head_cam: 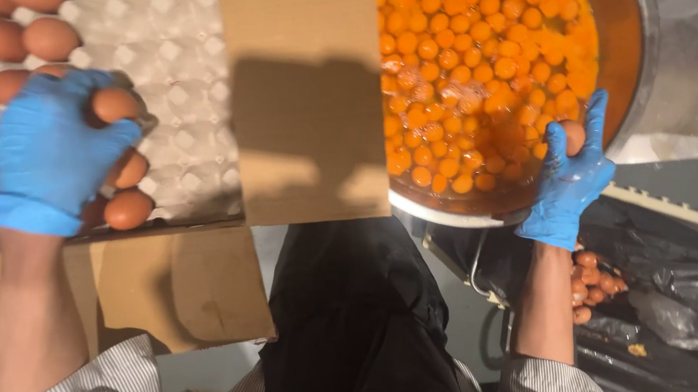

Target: Cracking eggs from cartons into a large metal bowl in a kitchen setting.

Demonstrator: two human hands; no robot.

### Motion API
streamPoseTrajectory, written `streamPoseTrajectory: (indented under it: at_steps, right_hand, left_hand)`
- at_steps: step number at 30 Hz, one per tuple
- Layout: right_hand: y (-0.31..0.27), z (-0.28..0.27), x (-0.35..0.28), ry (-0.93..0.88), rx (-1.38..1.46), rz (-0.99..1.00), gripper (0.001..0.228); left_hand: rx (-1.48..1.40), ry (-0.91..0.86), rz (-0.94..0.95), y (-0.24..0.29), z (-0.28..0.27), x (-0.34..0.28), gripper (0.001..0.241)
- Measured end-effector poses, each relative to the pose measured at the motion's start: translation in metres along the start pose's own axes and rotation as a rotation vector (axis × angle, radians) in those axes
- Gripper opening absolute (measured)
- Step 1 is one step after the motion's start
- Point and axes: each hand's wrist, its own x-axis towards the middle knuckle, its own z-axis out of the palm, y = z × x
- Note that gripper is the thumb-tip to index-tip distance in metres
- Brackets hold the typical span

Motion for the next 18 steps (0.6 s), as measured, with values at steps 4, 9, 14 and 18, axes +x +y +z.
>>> streamPoseTrajectory:
  at_steps: [4,9,14,18]
  right_hand:
    - [0.069,-0.053,-0.042,0.193,0.251,0.181,0.059]
    - [0.196,-0.11,-0.134,0.198,-0.212,0.358,0.059]
    - [0.12,-0.067,-0.13,0.221,-0.273,0.109,0.075]
    - [0.019,-0.012,-0.119,0.148,0.092,0.266,0.106]
  left_hand:
    - [-0.298,0.077,0.001,0.054,-0.036,0.0,0.042]
    - [-0.619,0.011,0.171,0.091,-0.033,0.008,0.043]
    - [-0.82,-0.116,0.227,0.117,-0.027,0.012,0.043]
    - [-0.89,-0.17,0.203,0.135,-0.025,0.01,0.047]
